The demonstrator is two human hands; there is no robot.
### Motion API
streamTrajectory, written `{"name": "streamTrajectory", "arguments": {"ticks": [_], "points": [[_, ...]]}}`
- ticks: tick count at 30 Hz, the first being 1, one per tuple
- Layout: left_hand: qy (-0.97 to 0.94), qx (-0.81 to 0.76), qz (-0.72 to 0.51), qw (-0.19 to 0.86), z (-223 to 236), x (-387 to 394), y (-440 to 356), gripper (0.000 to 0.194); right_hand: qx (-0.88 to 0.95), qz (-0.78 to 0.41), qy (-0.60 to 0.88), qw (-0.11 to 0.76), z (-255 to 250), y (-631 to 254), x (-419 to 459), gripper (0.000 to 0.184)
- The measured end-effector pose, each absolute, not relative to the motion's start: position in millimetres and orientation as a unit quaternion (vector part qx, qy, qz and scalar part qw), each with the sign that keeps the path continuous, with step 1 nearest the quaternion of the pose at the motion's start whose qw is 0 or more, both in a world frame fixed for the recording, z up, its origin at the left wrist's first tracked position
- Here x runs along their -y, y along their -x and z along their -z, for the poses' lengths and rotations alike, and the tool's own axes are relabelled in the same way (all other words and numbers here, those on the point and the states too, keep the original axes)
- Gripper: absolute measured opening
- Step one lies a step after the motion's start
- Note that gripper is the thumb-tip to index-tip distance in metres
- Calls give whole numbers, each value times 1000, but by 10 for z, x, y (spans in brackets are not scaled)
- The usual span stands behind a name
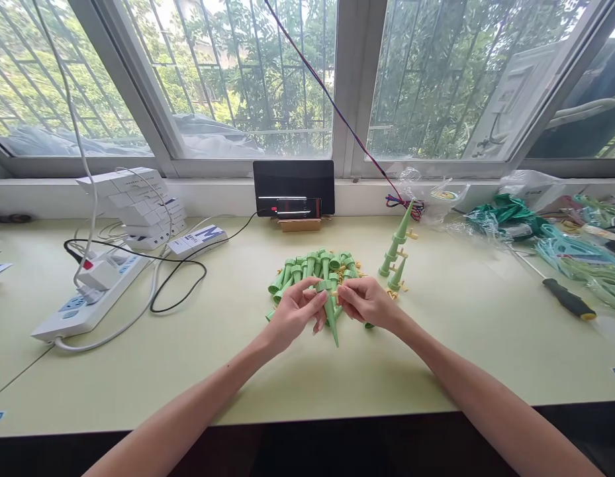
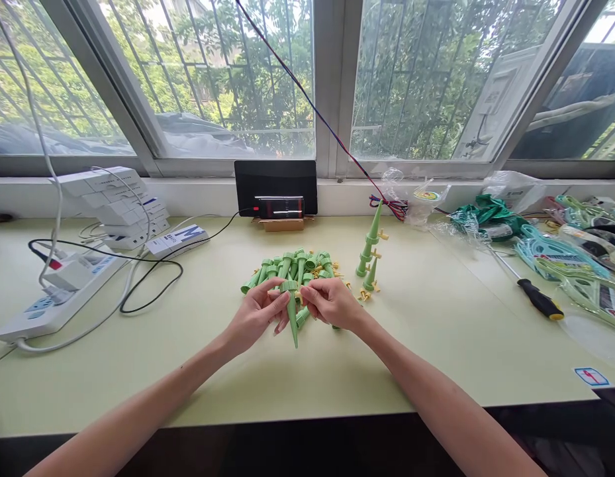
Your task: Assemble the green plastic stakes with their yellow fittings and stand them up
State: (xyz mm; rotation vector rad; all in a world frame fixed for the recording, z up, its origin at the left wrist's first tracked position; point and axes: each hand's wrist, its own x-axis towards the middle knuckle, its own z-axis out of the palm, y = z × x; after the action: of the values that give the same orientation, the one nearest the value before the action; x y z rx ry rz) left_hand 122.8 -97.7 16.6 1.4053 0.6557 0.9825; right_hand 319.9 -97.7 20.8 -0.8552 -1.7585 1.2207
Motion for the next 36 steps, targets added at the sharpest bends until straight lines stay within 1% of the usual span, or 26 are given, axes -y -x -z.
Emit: {"name": "streamTrajectory", "arguments": {"ticks": [7,12,25,29,32,36], "points": [[-629,-296,-429,577,-213,990,-1257,27,679,-514,343,397,-246,-3175,985,43],[-629,-304,-431,571,-245,1001,-1276,28,674,-512,359,393,-230,-3170,977,45],[-652,-310,-422,548,-272,1014,-1273,22,662,-519,364,400,-248,-3146,989,46],[-653,-319,-417,546,-288,1024,-1280,24,665,-513,366,400,-214,-3150,975,48],[-646,-328,-424,544,-300,1027,-1281,25,674,-482,377,414,-187,-3160,947,50],[-645,-336,-422,541,-285,1034,-1273,29,687,-362,425,466,-180,-3209,891,55]]}}
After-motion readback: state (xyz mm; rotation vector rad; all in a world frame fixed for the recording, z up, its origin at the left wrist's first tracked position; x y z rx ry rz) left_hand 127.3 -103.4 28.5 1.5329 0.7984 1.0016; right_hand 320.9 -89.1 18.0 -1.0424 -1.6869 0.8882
